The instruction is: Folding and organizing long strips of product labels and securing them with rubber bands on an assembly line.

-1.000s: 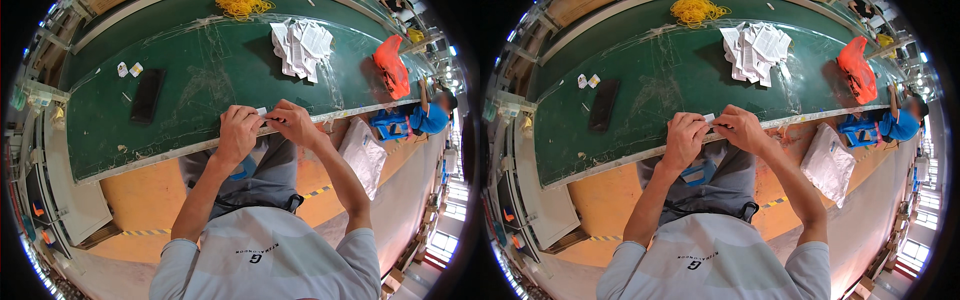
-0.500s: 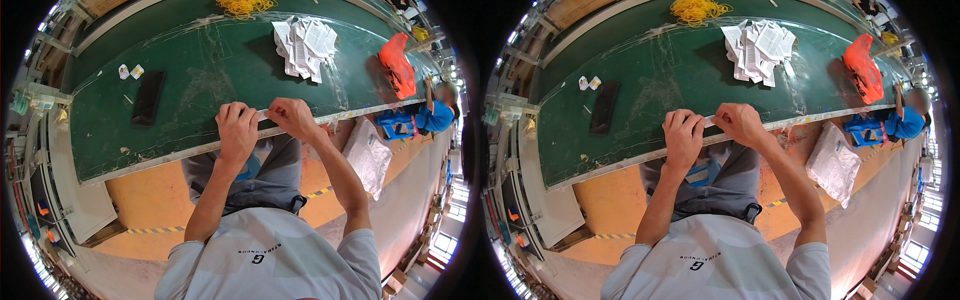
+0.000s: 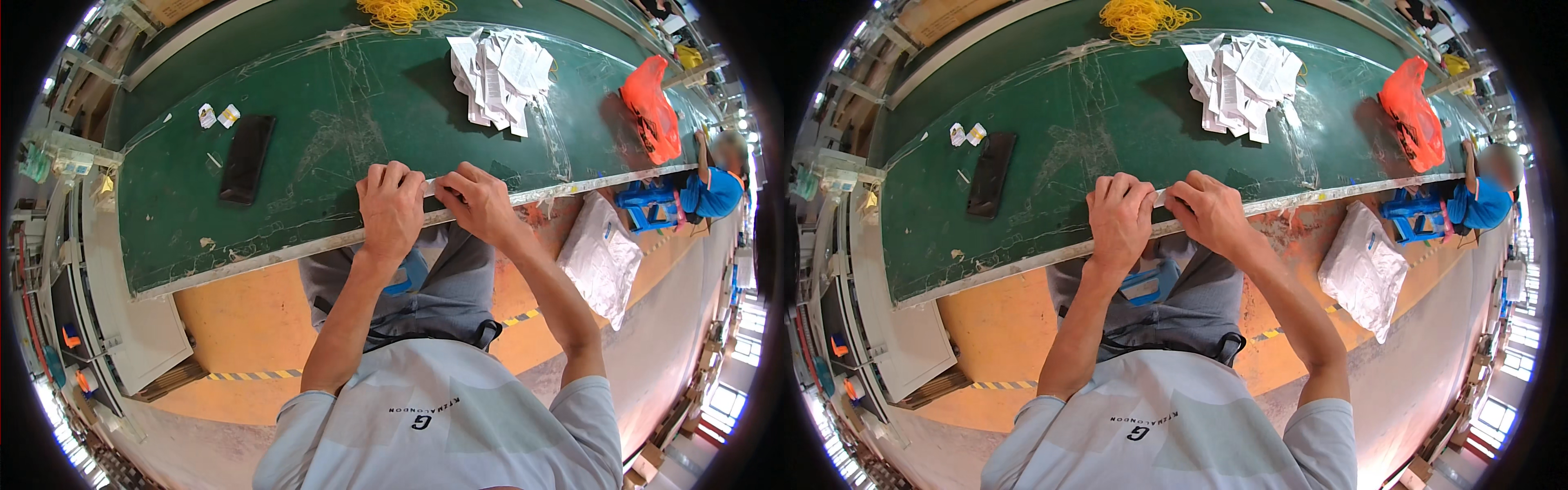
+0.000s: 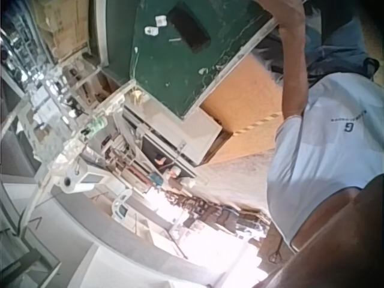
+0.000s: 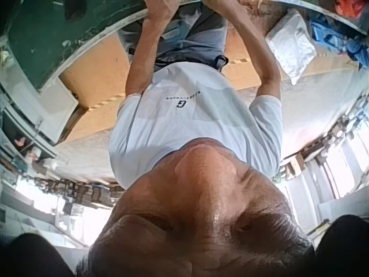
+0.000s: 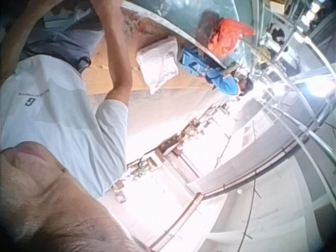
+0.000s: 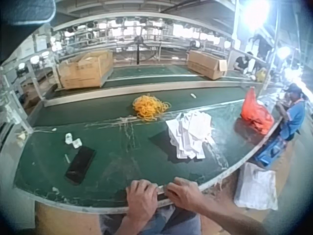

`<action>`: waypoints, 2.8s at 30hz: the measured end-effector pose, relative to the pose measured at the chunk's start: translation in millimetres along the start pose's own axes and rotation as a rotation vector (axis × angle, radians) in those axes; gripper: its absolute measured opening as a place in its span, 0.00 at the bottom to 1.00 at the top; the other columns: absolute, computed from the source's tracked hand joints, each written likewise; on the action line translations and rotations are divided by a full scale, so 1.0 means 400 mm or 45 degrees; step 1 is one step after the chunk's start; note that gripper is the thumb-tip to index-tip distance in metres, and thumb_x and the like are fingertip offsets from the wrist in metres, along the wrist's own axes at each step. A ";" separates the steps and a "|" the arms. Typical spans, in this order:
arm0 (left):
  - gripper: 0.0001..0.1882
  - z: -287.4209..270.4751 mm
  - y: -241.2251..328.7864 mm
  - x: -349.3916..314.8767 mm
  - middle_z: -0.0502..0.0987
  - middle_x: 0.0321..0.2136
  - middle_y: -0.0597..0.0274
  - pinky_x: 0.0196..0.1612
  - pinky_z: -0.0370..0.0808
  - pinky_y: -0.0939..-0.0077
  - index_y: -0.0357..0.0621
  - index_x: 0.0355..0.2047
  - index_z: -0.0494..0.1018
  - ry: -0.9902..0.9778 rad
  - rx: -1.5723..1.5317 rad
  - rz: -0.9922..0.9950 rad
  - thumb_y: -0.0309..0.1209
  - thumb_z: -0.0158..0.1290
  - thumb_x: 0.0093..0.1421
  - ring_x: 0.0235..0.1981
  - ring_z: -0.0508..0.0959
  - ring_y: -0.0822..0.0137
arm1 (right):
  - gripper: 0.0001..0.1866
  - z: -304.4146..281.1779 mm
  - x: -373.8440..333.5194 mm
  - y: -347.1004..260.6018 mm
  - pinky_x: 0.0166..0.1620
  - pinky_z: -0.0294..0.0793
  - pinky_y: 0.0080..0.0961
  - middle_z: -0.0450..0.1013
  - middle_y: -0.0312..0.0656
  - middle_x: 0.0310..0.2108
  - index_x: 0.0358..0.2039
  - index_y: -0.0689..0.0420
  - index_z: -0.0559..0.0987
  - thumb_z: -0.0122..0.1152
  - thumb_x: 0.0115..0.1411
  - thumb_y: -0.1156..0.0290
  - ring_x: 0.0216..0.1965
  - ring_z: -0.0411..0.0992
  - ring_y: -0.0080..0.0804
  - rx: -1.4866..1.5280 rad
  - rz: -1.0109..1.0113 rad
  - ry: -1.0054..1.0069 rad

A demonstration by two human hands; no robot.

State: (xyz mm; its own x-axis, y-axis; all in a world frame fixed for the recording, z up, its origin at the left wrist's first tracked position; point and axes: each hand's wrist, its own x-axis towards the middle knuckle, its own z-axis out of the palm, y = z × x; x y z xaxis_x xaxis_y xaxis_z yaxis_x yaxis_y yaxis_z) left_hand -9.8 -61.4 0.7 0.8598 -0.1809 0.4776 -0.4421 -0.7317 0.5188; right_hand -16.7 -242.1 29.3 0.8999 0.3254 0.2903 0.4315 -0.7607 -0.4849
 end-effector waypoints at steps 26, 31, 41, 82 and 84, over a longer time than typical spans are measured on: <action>0.10 -0.050 0.006 0.058 0.78 0.25 0.67 0.29 0.72 0.83 0.33 0.38 0.77 -0.326 -1.083 -0.524 0.31 0.55 0.68 0.25 0.75 0.80 | 0.09 -0.025 0.017 -0.031 0.27 0.73 0.19 0.76 0.35 0.23 0.35 0.66 0.78 0.62 0.65 0.71 0.24 0.74 0.17 0.912 0.438 -0.036; 0.09 -0.056 0.011 0.046 0.75 0.22 0.70 0.27 0.70 0.84 0.35 0.37 0.76 -0.255 -1.175 -0.435 0.30 0.54 0.69 0.23 0.72 0.81 | 0.09 -0.028 0.013 -0.040 0.27 0.75 0.18 0.76 0.36 0.24 0.35 0.66 0.77 0.63 0.65 0.72 0.24 0.74 0.17 1.022 0.477 -0.114; 0.06 -0.059 0.005 0.028 0.72 0.22 0.68 0.28 0.67 0.81 0.35 0.36 0.75 -0.301 -1.115 -0.320 0.27 0.55 0.66 0.25 0.68 0.80 | 0.05 -0.036 -0.002 -0.046 0.28 0.74 0.20 0.76 0.37 0.24 0.35 0.65 0.79 0.58 0.65 0.76 0.26 0.74 0.20 0.931 0.345 -0.044; 0.22 -0.015 0.040 0.248 0.81 0.43 0.53 0.30 0.75 0.81 0.36 0.65 0.64 -0.329 -1.798 -0.383 0.32 0.41 0.75 0.35 0.80 0.70 | 0.13 -0.055 0.049 -0.033 0.24 0.66 0.15 0.71 0.30 0.21 0.30 0.60 0.80 0.62 0.68 0.64 0.22 0.68 0.14 1.238 0.655 0.149; 0.20 -0.005 -0.019 0.285 0.77 0.35 0.60 0.28 0.70 0.82 0.36 0.63 0.67 -0.356 -1.784 -0.351 0.32 0.41 0.75 0.29 0.74 0.75 | 0.10 -0.101 0.037 0.041 0.25 0.68 0.17 0.73 0.31 0.22 0.31 0.61 0.80 0.64 0.66 0.69 0.23 0.69 0.15 0.917 0.519 0.227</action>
State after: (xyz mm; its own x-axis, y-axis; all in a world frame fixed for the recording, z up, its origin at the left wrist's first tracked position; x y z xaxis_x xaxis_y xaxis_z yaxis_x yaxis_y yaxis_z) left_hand 91.1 -75.0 52.5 0.9052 -0.3830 0.1839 0.0013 0.4354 0.9002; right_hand 1.1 -272.5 59.2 0.9965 -0.0361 0.0752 0.0646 -0.2361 -0.9696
